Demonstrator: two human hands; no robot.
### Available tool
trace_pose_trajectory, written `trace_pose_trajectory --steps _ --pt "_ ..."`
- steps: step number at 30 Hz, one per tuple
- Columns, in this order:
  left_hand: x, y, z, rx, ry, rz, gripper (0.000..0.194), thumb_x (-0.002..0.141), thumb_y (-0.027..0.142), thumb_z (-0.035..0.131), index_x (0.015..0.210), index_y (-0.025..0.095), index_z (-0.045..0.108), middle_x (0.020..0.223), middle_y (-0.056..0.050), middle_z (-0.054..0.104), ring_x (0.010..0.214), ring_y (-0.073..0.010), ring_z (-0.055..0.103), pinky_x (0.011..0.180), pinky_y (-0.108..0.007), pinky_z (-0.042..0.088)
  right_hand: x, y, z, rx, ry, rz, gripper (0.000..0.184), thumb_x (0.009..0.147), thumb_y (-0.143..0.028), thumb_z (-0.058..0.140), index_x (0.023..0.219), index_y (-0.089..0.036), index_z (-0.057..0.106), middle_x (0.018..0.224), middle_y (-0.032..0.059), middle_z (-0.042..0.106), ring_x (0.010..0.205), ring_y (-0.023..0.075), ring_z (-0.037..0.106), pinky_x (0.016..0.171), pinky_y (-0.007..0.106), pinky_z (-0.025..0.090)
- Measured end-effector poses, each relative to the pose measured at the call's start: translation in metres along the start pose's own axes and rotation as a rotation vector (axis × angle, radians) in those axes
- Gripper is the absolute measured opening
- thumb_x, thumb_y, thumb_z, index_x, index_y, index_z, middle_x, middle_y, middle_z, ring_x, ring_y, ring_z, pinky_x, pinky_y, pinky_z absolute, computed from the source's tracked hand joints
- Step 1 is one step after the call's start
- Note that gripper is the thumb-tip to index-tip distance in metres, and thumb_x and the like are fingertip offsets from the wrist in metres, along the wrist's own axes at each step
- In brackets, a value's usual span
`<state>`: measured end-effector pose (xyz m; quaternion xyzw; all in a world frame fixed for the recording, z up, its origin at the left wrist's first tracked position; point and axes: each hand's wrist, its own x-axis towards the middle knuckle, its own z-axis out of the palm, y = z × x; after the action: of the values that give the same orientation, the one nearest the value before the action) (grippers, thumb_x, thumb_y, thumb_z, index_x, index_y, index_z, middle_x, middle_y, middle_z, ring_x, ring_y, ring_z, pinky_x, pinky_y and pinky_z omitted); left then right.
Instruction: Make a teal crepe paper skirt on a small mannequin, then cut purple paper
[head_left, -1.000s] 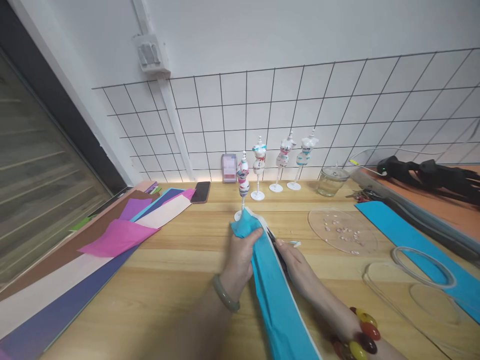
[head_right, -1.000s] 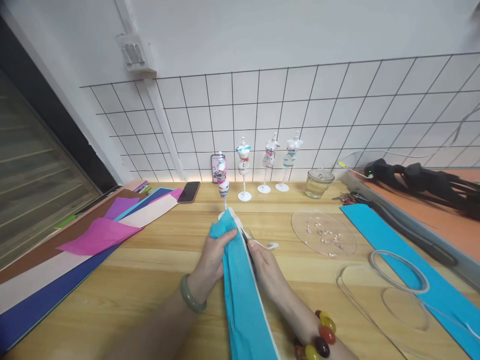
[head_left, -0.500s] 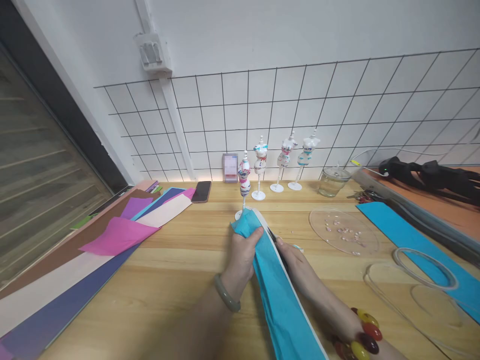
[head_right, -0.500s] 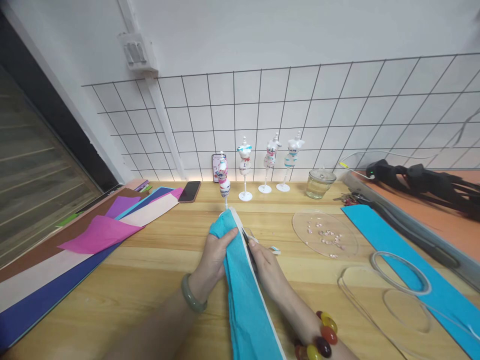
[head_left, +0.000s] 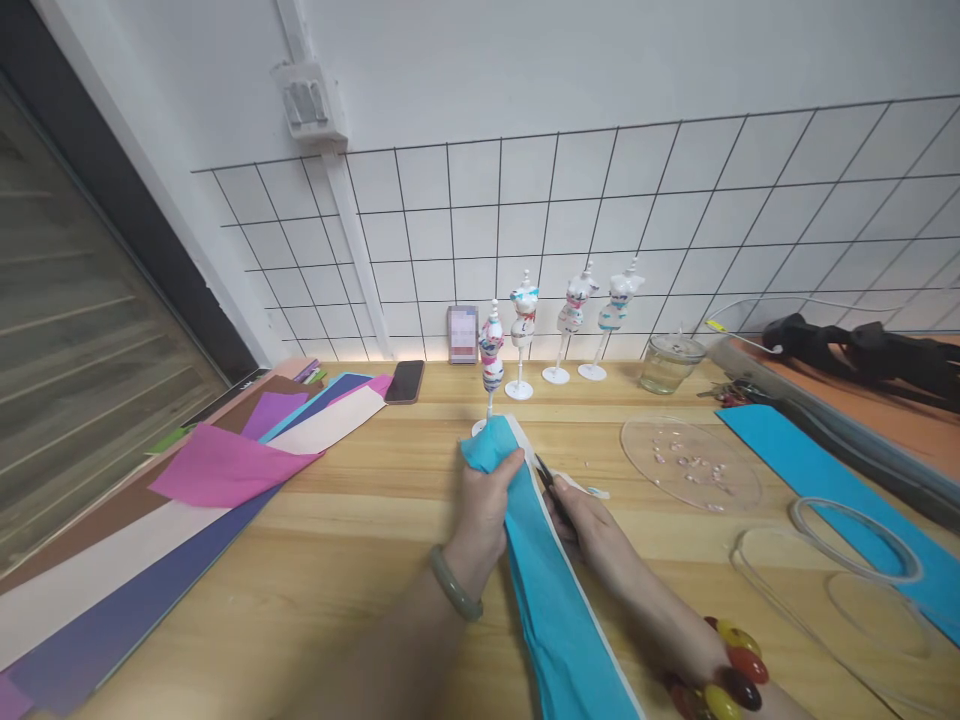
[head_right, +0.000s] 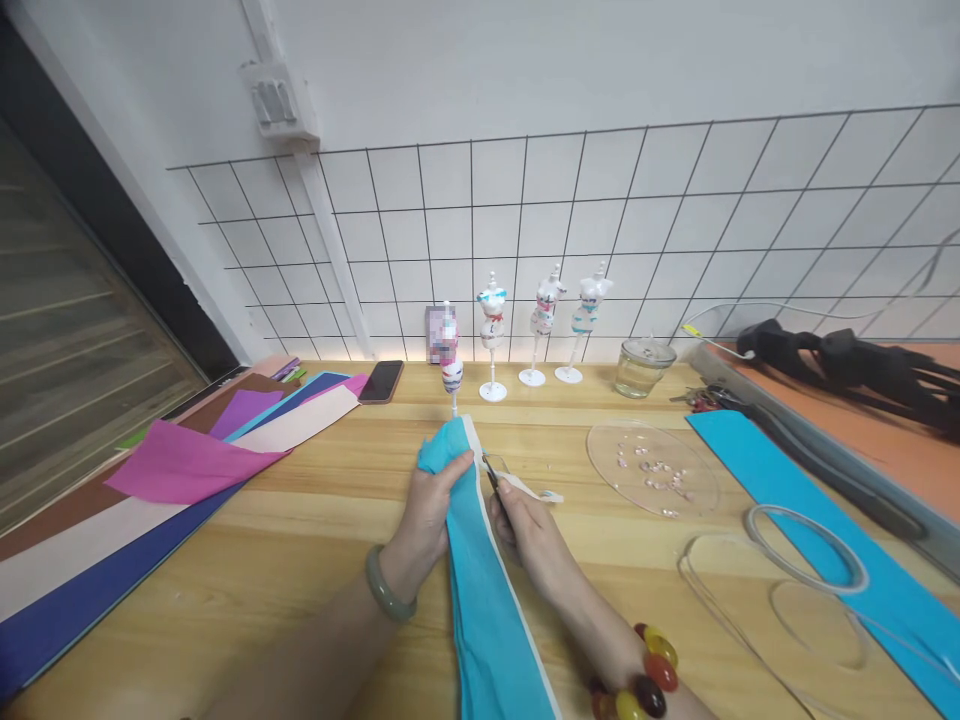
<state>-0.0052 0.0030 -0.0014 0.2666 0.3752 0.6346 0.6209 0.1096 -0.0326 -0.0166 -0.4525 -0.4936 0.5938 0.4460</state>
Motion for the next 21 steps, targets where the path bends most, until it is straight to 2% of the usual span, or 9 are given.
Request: trace_pose_trajectory --steps 9,12,15,18,21 --pt "0.004 -0.006 -0.005 0.045 -0.024 0.059 0.034 0.054 0.027 0.076 0.083 0.015 0.063 0.078 -0.003 0.067 0.065 -0.0146 0.060 0.065 -0.027 0.048 0.000 -0.006 0.001 0.006 -0.035 0.056 0.044 0.077 -0.063 0.037 0.061 -0.022 0.040 0.044 -0.0094 0.019 0.039 0.0080 0.013 0.040 0.024 0.008" --pt "0.003 -0.003 -0.004 0.039 -0.022 0.059 0.035 0.052 0.027 0.077 0.082 0.014 0.064 0.077 -0.004 0.068 0.066 -0.0160 0.061 0.067 -0.029 0.049 0.001 -0.008 0.003 -0.007 -0.067 0.063 0.046 0.077 -0.065 0.036 0.060 -0.022 0.037 0.044 -0.0099 0.018 0.038 0.0071 0.013 0.039 0.024 0.008" --pt "0.005 0.004 -0.004 0.037 0.003 0.073 0.036 0.052 0.029 0.077 0.083 0.014 0.065 0.083 -0.006 0.069 0.074 -0.0197 0.063 0.072 -0.032 0.049 0.000 -0.010 0.002 -0.059 -0.116 0.053 0.047 0.074 -0.063 0.044 0.055 -0.022 0.032 0.043 -0.0099 0.022 0.038 0.0061 0.015 0.038 0.023 0.010" --pt "0.010 0.010 -0.007 0.008 0.032 0.079 0.038 0.055 0.030 0.075 0.088 0.014 0.066 0.093 -0.009 0.068 0.085 -0.0224 0.063 0.079 -0.034 0.048 -0.004 -0.014 -0.009 -0.159 -0.213 0.044 0.047 0.074 -0.059 0.050 0.052 -0.022 0.032 0.039 -0.0094 0.028 0.036 0.0053 0.020 0.038 0.023 0.012" --pt "0.015 0.010 -0.009 -0.024 0.081 0.068 0.039 0.057 0.031 0.074 0.091 0.015 0.066 0.095 -0.009 0.068 0.086 -0.0225 0.063 0.080 -0.035 0.048 -0.010 -0.018 -0.024 -0.105 -0.418 0.148 0.045 0.070 -0.056 0.057 0.053 -0.021 0.035 0.036 -0.0106 0.029 0.032 0.0039 0.019 0.036 0.021 0.011"
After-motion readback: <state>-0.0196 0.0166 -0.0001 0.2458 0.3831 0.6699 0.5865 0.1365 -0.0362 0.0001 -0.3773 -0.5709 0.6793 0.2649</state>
